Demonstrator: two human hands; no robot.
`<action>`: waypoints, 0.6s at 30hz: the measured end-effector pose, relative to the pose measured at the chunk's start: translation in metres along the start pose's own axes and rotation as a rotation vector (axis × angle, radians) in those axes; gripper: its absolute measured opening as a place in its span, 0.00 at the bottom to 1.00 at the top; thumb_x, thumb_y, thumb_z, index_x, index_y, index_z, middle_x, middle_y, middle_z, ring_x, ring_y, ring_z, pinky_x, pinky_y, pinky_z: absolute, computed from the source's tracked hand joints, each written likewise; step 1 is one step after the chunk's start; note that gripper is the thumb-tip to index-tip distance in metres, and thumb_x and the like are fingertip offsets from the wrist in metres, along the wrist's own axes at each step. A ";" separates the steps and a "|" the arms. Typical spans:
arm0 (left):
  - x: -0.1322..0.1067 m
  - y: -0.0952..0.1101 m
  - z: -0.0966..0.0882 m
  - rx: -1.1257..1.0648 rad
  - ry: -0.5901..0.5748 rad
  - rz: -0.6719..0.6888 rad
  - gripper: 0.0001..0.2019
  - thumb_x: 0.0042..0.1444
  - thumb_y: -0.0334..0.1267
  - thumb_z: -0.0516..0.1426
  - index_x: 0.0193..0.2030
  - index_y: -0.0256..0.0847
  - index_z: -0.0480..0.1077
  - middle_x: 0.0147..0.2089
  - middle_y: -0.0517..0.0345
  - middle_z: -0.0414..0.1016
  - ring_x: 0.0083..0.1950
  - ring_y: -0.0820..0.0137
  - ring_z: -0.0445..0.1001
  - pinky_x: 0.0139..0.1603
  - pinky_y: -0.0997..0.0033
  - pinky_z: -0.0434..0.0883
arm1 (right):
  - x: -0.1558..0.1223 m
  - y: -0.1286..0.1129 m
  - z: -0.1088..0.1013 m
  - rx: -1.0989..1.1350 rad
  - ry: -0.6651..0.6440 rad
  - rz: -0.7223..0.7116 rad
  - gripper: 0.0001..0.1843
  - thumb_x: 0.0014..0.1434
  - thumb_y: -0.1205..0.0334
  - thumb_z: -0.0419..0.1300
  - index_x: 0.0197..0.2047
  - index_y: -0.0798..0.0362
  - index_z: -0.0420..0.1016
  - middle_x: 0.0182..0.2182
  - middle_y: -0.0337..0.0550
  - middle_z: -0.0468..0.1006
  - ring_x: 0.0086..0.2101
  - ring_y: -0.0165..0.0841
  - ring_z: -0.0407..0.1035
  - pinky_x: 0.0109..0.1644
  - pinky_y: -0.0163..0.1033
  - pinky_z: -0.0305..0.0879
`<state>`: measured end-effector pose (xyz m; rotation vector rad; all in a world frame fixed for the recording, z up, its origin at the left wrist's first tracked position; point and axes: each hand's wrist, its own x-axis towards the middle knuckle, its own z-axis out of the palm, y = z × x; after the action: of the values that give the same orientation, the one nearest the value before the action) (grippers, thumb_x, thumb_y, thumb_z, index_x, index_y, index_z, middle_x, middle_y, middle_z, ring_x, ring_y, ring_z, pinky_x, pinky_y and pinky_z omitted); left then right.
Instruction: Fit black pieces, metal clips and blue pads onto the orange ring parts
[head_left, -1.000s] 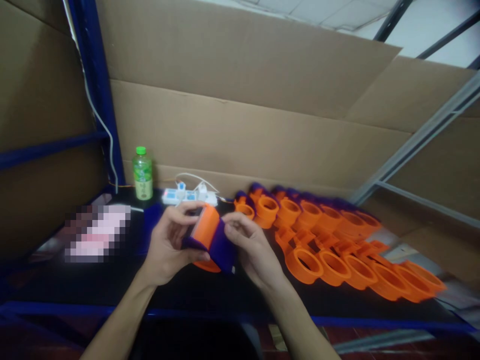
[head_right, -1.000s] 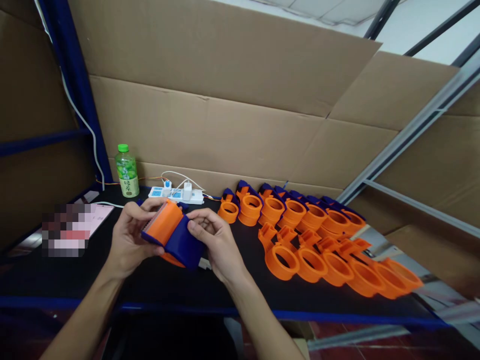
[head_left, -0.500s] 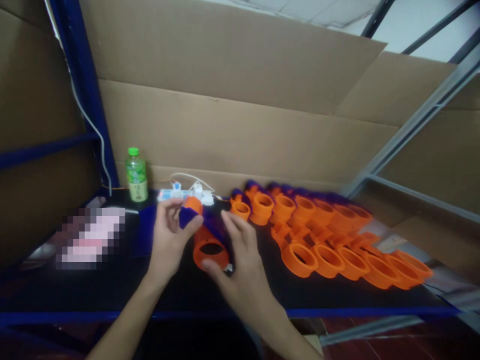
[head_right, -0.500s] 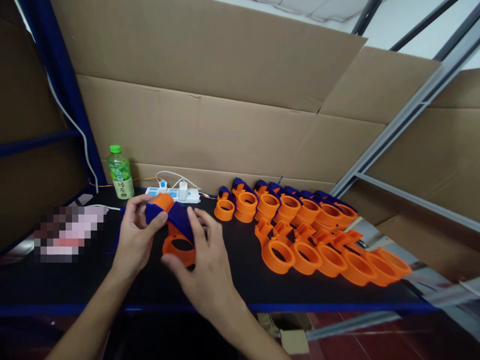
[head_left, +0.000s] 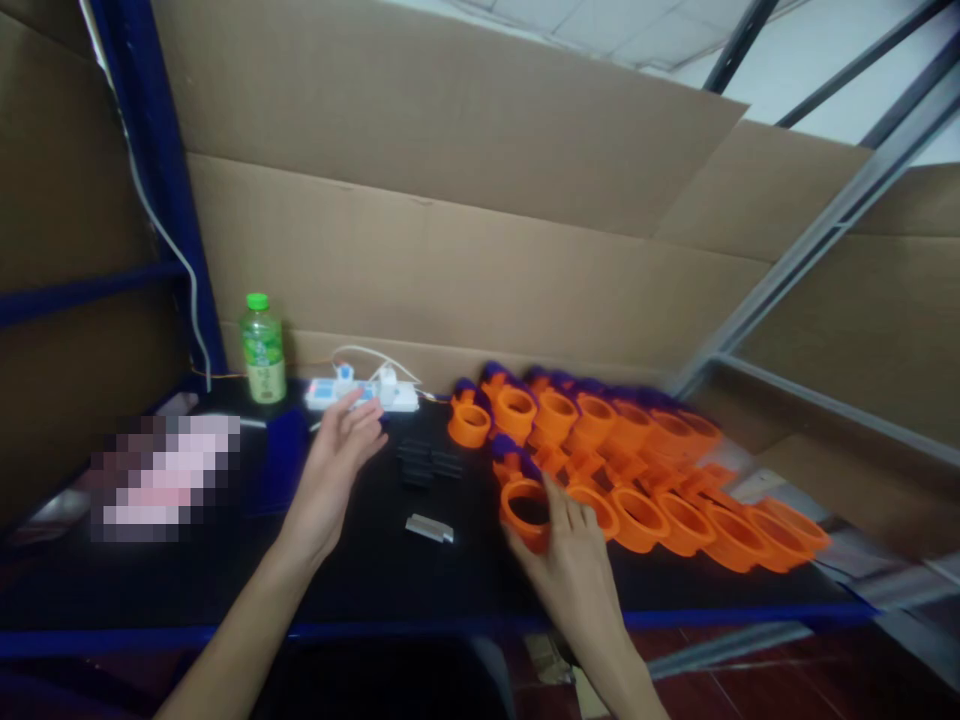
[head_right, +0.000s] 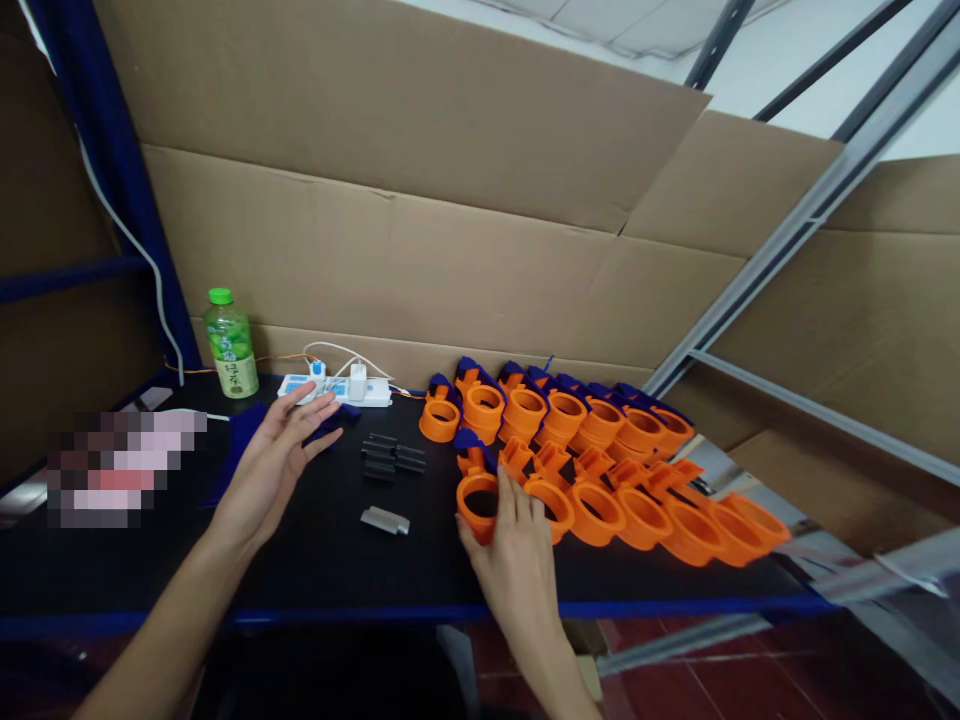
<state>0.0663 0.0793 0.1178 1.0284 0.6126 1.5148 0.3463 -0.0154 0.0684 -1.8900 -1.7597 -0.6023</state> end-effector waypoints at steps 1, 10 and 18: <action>0.000 0.001 0.000 -0.001 -0.009 -0.009 0.23 0.60 0.44 0.63 0.61 0.49 0.68 0.62 0.46 0.72 0.66 0.56 0.69 0.63 0.48 0.69 | 0.000 0.005 0.004 -0.036 -0.014 0.011 0.38 0.65 0.46 0.55 0.70 0.61 0.56 0.58 0.63 0.72 0.51 0.54 0.67 0.54 0.57 0.66; -0.003 0.002 0.004 0.091 -0.078 -0.012 0.19 0.56 0.40 0.66 0.53 0.45 0.71 0.57 0.49 0.76 0.62 0.56 0.73 0.61 0.49 0.72 | 0.002 0.031 -0.004 -0.133 -0.004 0.030 0.35 0.69 0.44 0.44 0.71 0.56 0.58 0.68 0.59 0.63 0.60 0.56 0.60 0.58 0.60 0.60; -0.004 0.004 0.003 0.116 -0.119 -0.018 0.13 0.60 0.43 0.63 0.50 0.43 0.74 0.56 0.48 0.77 0.60 0.57 0.75 0.56 0.53 0.76 | -0.007 0.095 -0.002 -0.113 -0.207 -0.097 0.29 0.62 0.64 0.48 0.66 0.56 0.65 0.53 0.52 0.80 0.55 0.49 0.68 0.61 0.58 0.58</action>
<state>0.0669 0.0746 0.1212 1.1901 0.6300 1.4044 0.4404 -0.0272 0.0604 -2.0143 -1.9952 -0.5685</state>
